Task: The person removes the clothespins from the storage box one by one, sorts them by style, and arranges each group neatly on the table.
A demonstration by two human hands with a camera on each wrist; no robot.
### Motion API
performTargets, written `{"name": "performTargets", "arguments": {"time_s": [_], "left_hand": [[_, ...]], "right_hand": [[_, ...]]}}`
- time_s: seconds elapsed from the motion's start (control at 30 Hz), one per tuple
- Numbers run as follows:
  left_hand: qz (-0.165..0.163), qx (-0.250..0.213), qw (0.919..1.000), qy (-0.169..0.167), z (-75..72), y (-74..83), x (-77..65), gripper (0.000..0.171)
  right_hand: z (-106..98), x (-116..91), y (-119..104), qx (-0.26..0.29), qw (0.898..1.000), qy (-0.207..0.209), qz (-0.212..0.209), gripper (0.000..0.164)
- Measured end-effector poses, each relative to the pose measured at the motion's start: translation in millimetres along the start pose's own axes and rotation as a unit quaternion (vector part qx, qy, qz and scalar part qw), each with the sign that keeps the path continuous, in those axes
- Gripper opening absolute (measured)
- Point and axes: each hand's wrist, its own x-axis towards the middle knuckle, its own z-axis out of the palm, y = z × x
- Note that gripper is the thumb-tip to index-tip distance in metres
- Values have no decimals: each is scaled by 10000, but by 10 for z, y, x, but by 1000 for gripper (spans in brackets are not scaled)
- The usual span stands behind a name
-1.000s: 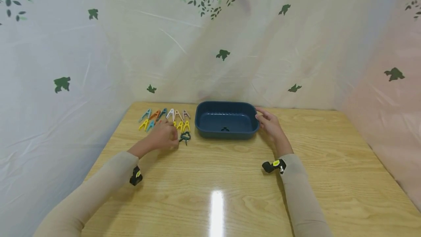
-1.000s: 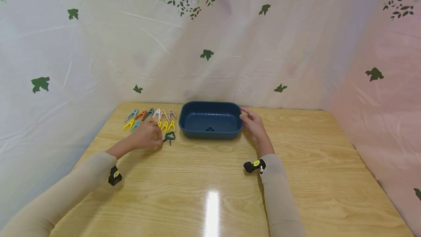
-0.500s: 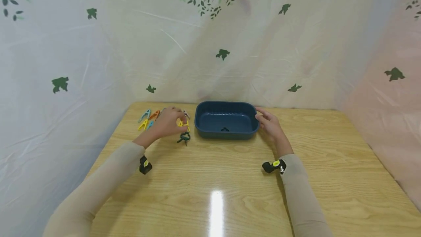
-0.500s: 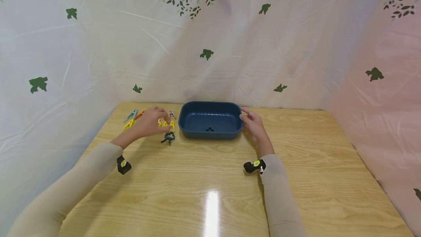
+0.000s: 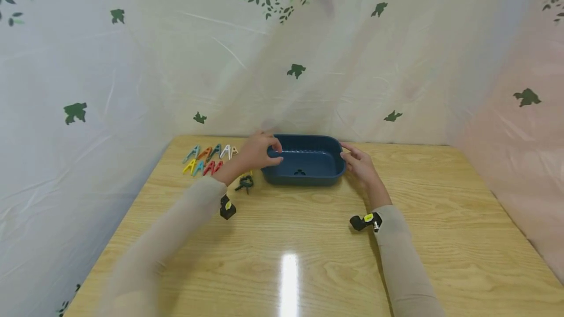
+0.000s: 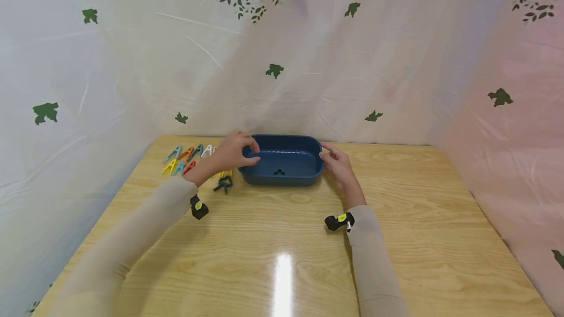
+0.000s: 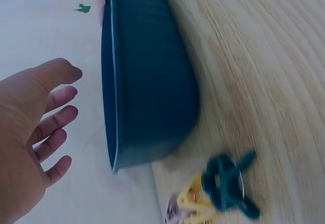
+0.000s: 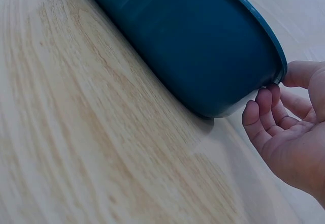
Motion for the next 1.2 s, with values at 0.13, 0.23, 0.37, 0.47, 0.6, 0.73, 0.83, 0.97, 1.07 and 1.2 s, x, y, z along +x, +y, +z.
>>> {"name": "performTargets", "arguments": {"time_s": [0.13,0.23,0.37,0.47,0.6,0.73,0.83,0.97,1.07,1.2], "left_hand": [[-57,155,9994,-300,150,62,157,25],[-113,336,9977,-582,277,61,253,31],[-349,320,9934,-1049,404,80,346,33],[-452,438,9889,-1346,476,101,397,32],[-549,619,9825,-1669,549,116,449,31],[-696,654,9796,-1769,592,115,498,31],[-818,630,9804,-1676,614,105,527,30],[-926,490,9837,-1463,629,102,556,24],[-925,466,9853,-1356,640,105,566,19],[-901,486,9864,-1285,648,108,564,19]], "right_hand": [[-5,-1,-6,2,10000,45,-18,54],[-9,0,-2,-13,10000,53,-28,54],[-12,0,6,42,10000,16,-40,54],[-14,2,9,24,10000,40,-46,54],[-16,4,7,-67,9999,91,-18,53],[-9,-6,-18,-80,9999,113,78,51],[6,-28,-61,-103,9998,98,152,51],[41,-72,-140,-150,9997,58,174,50],[59,-104,-177,-129,9998,21,181,52],[60,-109,-178,-97,9998,28,191,52]]}}
